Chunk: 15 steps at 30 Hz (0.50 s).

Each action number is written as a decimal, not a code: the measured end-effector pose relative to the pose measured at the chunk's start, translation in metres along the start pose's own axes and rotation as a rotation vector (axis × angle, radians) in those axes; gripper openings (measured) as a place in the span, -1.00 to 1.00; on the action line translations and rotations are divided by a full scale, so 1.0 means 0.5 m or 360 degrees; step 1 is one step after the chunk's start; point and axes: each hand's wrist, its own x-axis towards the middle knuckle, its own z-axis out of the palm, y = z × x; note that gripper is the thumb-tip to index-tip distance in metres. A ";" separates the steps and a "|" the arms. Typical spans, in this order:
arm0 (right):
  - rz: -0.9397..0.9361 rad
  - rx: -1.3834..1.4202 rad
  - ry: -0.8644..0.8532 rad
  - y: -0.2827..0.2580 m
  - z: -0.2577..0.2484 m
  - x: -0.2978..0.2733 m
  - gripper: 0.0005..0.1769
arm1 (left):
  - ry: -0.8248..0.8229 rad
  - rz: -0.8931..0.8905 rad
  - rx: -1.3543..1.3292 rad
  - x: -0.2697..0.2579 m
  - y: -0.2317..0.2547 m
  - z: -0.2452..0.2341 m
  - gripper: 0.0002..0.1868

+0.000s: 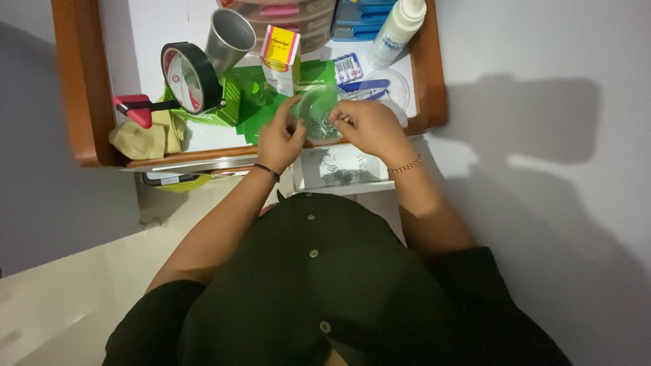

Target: The person opens a small drawer and transfers metal paperclips from the drawer into a clear plastic container held in the left hand. The person repeatedly picks up small handfuls of paperclips and drops them into the container until the drawer is empty.

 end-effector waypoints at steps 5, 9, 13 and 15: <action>-0.0031 -0.0053 0.0055 -0.019 -0.014 -0.004 -0.81 | -0.0029 0.0016 0.0076 0.004 -0.004 0.001 -0.44; -0.0059 -0.0057 0.0067 -0.013 -0.035 -0.014 -0.84 | -0.0007 0.0000 0.0035 0.003 -0.007 0.003 -0.45; -0.0047 -0.0074 -0.0073 -0.012 -0.068 -0.048 -0.87 | -0.0019 0.0000 0.0043 0.003 -0.004 0.000 -0.46; 0.0022 -0.0055 -0.0534 0.004 -0.073 -0.062 -0.82 | -0.0009 -0.0010 -0.0024 0.002 -0.003 0.001 -0.46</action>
